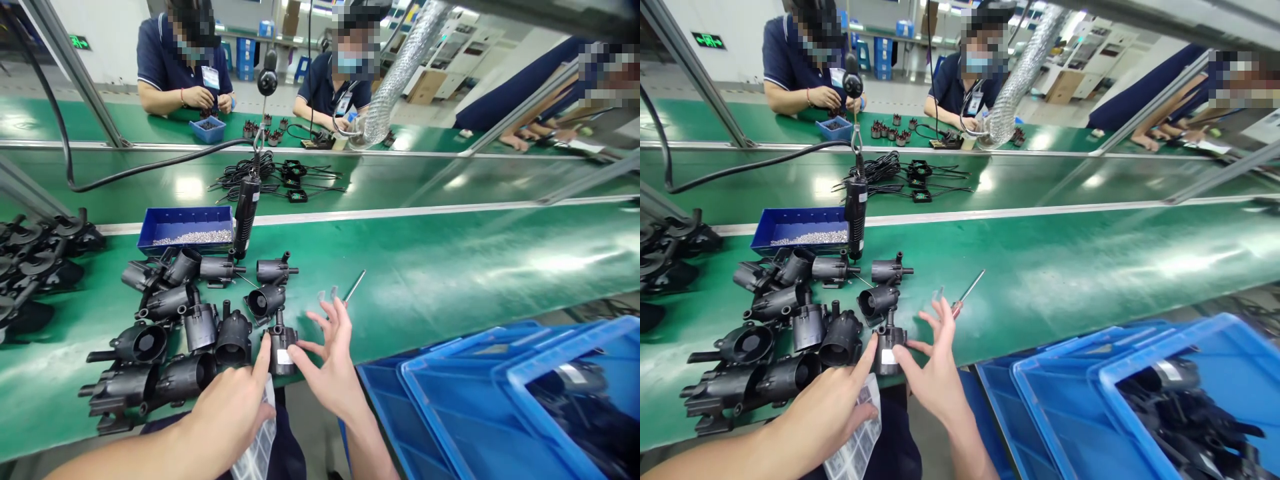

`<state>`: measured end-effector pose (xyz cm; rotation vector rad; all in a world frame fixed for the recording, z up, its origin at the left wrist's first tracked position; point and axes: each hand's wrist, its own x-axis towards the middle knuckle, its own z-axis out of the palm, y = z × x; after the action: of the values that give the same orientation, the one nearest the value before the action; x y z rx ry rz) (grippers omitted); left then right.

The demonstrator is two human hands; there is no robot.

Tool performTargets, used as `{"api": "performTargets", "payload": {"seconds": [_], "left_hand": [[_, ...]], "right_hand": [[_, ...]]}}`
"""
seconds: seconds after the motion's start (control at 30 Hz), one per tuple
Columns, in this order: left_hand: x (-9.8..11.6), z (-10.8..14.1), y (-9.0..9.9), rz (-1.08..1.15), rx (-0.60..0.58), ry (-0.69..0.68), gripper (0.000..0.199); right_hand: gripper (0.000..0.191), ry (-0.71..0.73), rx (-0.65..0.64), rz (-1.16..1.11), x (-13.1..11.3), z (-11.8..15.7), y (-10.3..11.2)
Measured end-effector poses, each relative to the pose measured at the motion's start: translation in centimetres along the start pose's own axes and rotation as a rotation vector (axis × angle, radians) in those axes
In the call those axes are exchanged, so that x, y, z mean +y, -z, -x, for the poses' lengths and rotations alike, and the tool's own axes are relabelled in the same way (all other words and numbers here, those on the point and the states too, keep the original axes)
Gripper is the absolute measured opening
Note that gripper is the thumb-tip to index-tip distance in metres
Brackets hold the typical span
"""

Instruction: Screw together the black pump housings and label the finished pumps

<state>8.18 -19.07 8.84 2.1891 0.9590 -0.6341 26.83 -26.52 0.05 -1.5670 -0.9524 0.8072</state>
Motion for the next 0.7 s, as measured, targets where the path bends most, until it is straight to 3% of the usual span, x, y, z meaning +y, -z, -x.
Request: {"api": "performTargets", "payload": {"seconds": [0.17, 0.27, 0.37, 0.47, 0.6, 0.7], "left_hand": [[-0.6, -0.5, -0.8, -0.018, 0.042, 0.020, 0.103], [-1.1, -0.8, -1.1, -0.005, 0.059, 0.040, 0.102], [-2.0, -1.1, -1.7, 0.009, 0.089, 0.050, 0.102], [-3.6, -1.7, -2.7, 0.032, 0.185, -0.033, 0.103], [-5.9, -3.2, -3.1, 0.098, 0.309, -0.181, 0.092], [-6.2, -3.5, -2.6, 0.210, 0.338, -0.268, 0.089]], "right_hand": [[0.115, 0.111, -0.049, 0.109, -0.4, -0.4, -2.5], [0.119, 0.065, -0.060, 0.174, -0.9, -0.6, -4.0], [0.119, -0.021, 0.010, 0.231, -1.4, -0.5, -4.9], [0.120, -0.007, 0.058, 0.262, -1.8, -0.5, -5.4], [0.128, 0.045, 0.091, 0.133, -2.4, -1.4, -4.8], [0.124, 0.157, 0.327, 0.084, -4.1, -2.0, -2.2]]}}
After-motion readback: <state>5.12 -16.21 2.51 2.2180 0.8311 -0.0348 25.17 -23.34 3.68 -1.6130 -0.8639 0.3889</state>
